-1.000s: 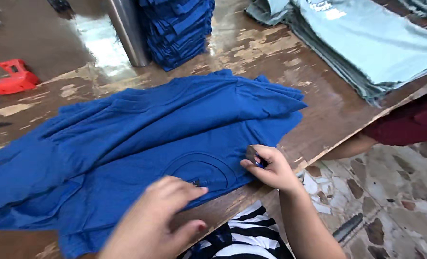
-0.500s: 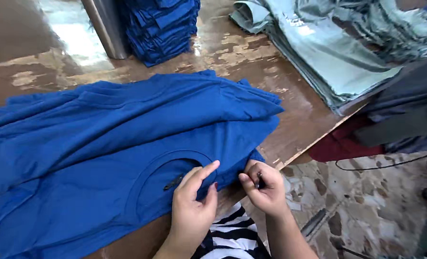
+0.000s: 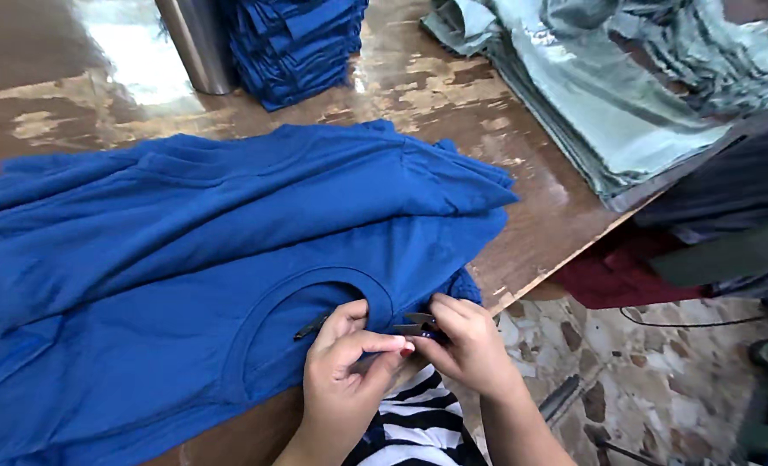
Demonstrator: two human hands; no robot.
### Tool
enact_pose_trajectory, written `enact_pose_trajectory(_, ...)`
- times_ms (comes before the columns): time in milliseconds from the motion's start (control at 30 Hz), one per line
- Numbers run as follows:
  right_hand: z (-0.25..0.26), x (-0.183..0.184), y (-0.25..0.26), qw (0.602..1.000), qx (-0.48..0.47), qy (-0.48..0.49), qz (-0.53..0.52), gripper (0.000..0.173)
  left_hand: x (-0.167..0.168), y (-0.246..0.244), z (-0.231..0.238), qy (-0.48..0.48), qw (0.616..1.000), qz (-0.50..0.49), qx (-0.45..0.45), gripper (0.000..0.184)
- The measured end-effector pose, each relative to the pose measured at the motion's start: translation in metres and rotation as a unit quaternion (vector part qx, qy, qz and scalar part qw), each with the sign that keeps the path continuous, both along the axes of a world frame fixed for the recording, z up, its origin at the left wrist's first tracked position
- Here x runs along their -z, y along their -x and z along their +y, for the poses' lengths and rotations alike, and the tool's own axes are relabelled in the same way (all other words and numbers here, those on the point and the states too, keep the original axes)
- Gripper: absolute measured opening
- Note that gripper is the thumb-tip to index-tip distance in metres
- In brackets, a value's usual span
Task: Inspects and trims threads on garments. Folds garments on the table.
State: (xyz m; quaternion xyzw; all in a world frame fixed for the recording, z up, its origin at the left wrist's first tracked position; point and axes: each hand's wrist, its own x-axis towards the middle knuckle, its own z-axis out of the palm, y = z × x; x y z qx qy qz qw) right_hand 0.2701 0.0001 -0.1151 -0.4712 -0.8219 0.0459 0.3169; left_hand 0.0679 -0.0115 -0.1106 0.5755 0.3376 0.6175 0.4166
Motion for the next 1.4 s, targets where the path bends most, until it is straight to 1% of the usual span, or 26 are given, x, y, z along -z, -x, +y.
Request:
enact_pose_trajectory(167, -0.003, 0.0, -0.006, 1.0, -0.014, 0.001, 0.012, 0.045, 0.0, 0.001, 0.0, -0.005, 1.0, -0.005, 0.005, 0.008)
enact_pose_trajectory(333, -0.002, -0.005, 0.0, 1.0, -0.008, -0.008, -0.013, 0.044, 0.001, 0.001, -0.002, -0.005, 1.0, -0.003, 0.015, 0.007)
enact_pose_trajectory(433, 0.0, -0.007, 0.002, 1.0, -0.009, -0.008, -0.011, 0.043, 0.001, 0.001, -0.001, -0.007, 1.0, 0.0, 0.013, 0.008)
enact_pose_trajectory(600, -0.001, -0.008, -0.004, 1.0, -0.004, 0.005, -0.003, 0.043, 0.003, -0.001, 0.0, -0.008, 1.0, 0.009, -0.019, 0.009)
enact_pose_trajectory(733, -0.003, -0.008, -0.002, 1.0, -0.002, 0.003, -0.023, 0.044, 0.002, -0.002, 0.0, 0.009, 0.999, 0.017, -0.043, 0.008)
enact_pose_trajectory(867, -0.005, -0.008, 0.004, 1.0, -0.001, -0.005, -0.029, 0.044, 0.002, -0.002, -0.002, 0.004, 0.999, 0.025, -0.042, 0.005)
enact_pose_trajectory(967, -0.006, -0.008, 0.006, 0.999, -0.013, 0.007, -0.028, 0.045, 0.001, -0.001, -0.003, -0.003, 0.999, 0.029, -0.034, 0.005)
enact_pose_trajectory(1033, -0.006, -0.009, 0.005, 1.0, -0.019, 0.023, -0.004, 0.045, 0.001, 0.001, -0.005, -0.005, 0.999, 0.044, -0.02, 0.005)
enact_pose_trajectory(1100, -0.006, -0.014, 0.003, 0.998, -0.027, 0.039, 0.05, 0.046, -0.001, 0.006, -0.01, -0.013, 0.995, 0.098, 0.007, 0.005)
enact_pose_trajectory(1133, -0.005, -0.018, 0.004, 0.995, -0.033, 0.046, 0.084, 0.046, -0.003, 0.009, -0.014, -0.02, 0.986, 0.161, 0.023, 0.008)
enact_pose_trajectory(1167, -0.002, -0.021, 0.007, 0.99, -0.044, 0.056, 0.124, 0.044, -0.006, 0.012, -0.018, -0.037, 0.968, 0.247, 0.032, 0.013)
enact_pose_trajectory(1200, 0.001, -0.023, 0.012, 0.982, -0.057, 0.072, 0.164, 0.043, -0.009, 0.013, -0.022, -0.067, 0.941, 0.329, 0.036, 0.017)
enact_pose_trajectory(1233, 0.006, -0.024, 0.017, 0.974, -0.066, 0.097, 0.192, 0.041, -0.011, 0.014, -0.026, -0.097, 0.912, 0.395, 0.042, 0.019)
enact_pose_trajectory(1267, 0.012, -0.023, 0.023, 0.968, -0.069, 0.133, 0.199, 0.041, -0.013, 0.013, -0.028, -0.12, 0.89, 0.438, 0.044, 0.018)
enact_pose_trajectory(1333, 0.027, -0.02, 0.031, 0.962, -0.075, 0.202, 0.166, 0.035, -0.012, 0.013, -0.028, -0.149, 0.862, 0.483, 0.039, 0.017)
enact_pose_trajectory(1367, 0.032, -0.019, 0.032, 0.96, -0.083, 0.215, 0.161, 0.028, -0.01, 0.014, -0.025, -0.155, 0.86, 0.486, 0.032, 0.018)
enact_pose_trajectory(1400, 0.036, -0.019, 0.03, 0.958, -0.093, 0.213, 0.169, 0.02, -0.007, 0.015, -0.022, -0.153, 0.866, 0.475, 0.019, 0.018)
